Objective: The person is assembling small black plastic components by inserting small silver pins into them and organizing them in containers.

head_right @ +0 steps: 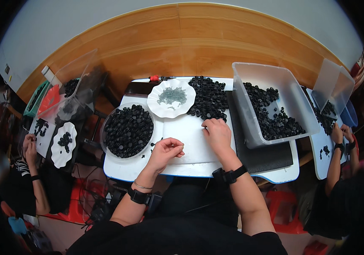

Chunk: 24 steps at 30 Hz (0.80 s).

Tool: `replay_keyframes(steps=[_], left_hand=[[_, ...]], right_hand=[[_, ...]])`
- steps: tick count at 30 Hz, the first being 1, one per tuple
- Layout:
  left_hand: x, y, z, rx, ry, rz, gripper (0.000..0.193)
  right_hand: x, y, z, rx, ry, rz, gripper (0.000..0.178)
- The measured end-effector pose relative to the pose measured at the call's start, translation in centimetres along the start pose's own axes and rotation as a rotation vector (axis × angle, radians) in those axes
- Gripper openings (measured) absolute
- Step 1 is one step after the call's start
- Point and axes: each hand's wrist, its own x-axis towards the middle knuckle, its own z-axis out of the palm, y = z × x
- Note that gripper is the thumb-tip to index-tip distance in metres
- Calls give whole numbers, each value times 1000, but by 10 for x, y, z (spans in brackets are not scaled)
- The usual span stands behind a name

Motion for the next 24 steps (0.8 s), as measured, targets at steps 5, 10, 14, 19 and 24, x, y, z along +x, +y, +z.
replay_keyframes(steps=[5, 10, 14, 19, 24], left_hand=[[-1, 6, 2, 10, 34, 71, 13], [-5, 23, 14, 30, 30, 204, 12], [-10, 32, 18, 79, -12, 281, 14], [-11, 38, 22, 45, -43, 291, 12], [-13, 38, 23, 14, -5, 240, 12]], right_hand=[[-5, -16, -8, 725, 5, 147, 17], [-21, -45, -30, 1104, -43, 164, 19], [-30, -61, -41, 1378, -134, 281, 30], [-34, -60, -41, 1371, -115, 277, 21], [-36, -59, -39, 1387, -111, 247, 17]])
